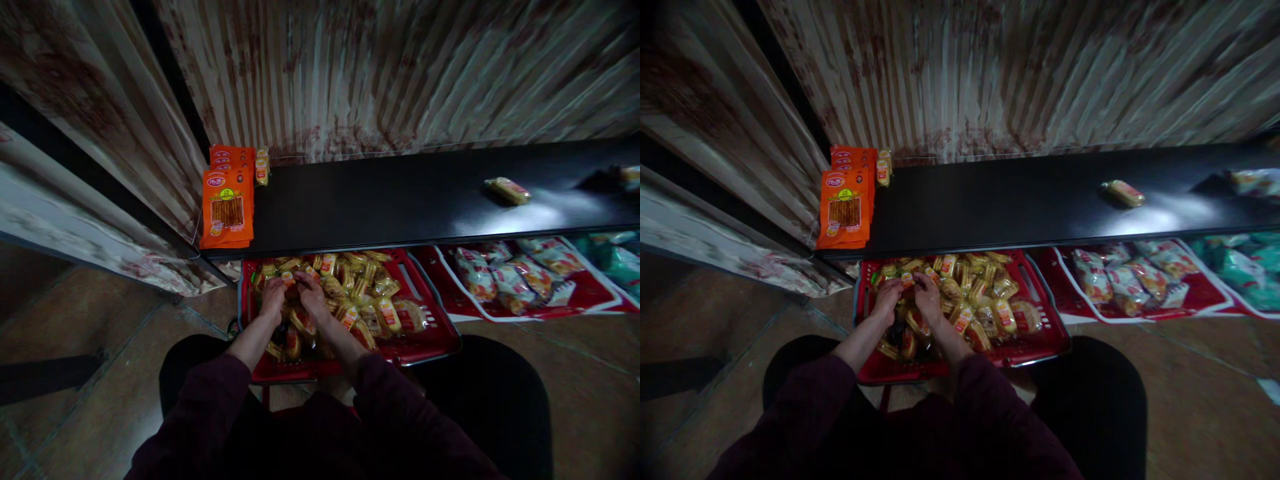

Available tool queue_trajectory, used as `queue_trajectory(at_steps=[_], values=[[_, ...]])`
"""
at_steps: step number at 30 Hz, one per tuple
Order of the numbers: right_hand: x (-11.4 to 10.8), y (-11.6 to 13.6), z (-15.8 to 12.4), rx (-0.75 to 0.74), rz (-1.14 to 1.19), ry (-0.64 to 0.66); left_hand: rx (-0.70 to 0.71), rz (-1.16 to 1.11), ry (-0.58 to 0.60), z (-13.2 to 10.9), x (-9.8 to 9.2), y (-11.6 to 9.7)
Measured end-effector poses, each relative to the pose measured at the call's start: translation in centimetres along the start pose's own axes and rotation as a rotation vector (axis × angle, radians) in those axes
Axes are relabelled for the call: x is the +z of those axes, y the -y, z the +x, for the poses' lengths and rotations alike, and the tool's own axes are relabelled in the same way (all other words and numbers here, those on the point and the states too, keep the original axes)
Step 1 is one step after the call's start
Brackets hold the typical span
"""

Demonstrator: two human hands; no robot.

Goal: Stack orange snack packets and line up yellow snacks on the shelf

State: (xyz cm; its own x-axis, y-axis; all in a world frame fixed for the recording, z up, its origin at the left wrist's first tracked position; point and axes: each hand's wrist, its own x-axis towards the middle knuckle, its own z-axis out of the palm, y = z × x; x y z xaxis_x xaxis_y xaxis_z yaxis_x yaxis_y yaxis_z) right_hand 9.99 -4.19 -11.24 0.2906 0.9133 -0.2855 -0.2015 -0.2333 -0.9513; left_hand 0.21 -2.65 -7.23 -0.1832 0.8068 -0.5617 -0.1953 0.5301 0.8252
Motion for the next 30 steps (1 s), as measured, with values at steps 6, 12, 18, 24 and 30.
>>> queue_trajectory(at_steps=[6,12,18,24,30], values=[[0.0,0.8,-0.3,-0.054,0.089,-0.047,-0.057,-0.013,0.033,-0.2,0.2,-0.3],[-0.2,1.4,-0.4,-0.041,0.134,-0.057,0.021,-0.070,0.051,-0.7,0.4,-0.6],[-0.4,1.9,-0.9,-0.044,0.121,-0.067,0.103,-0.098,0.049,-1.4,0.6,-1.2],[-0.1,2.6,-1.5,-0.072,0.169,-0.083,0.177,-0.100,0.076,-1.7,0.7,-1.8],[0.3,3.2,-2.5,-0.045,0.223,-0.100,0.244,-0.034,0.091,-1.7,0.5,-1.5]])
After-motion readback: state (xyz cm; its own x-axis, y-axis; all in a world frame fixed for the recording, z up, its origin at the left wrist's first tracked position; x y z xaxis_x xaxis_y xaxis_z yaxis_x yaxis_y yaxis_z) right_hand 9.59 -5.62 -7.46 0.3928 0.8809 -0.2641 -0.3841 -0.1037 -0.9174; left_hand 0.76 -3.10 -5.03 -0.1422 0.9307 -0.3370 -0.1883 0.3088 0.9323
